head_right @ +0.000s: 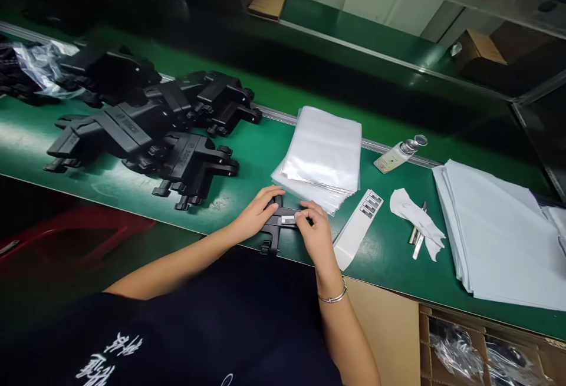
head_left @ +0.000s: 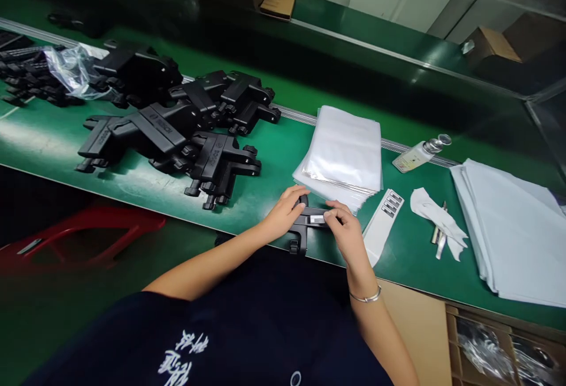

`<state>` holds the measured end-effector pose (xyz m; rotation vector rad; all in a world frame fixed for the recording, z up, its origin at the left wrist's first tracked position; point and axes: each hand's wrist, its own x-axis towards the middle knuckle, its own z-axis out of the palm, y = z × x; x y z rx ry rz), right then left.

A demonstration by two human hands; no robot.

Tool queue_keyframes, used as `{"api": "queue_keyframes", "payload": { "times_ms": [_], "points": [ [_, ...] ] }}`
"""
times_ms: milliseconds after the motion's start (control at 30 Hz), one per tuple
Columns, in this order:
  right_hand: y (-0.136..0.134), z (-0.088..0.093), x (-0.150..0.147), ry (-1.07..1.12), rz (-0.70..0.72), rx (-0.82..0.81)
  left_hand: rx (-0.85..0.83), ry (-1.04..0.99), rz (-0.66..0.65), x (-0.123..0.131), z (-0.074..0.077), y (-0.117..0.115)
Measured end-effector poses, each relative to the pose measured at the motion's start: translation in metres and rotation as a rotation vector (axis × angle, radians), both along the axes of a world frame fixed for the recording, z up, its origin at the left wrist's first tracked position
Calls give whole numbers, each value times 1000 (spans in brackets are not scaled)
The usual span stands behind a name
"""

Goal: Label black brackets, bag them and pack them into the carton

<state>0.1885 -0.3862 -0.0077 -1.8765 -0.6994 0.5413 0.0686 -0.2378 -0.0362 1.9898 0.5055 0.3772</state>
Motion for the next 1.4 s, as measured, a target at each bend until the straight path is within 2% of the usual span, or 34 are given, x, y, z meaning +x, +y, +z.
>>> {"api": "queue_keyframes", "payload": {
  "times_ms": [167,900,1400],
  "points": [
    [6,-10,-4,-40,0,-60,-30,-37,14,0,0,-3],
    [7,-3,-9,-99,-1,-95,-41,-41,28,1,-1,-5],
    [7,-6,-9,-98,-3,-90,-20,-35,38,1,-2,-5]
  ]
}}
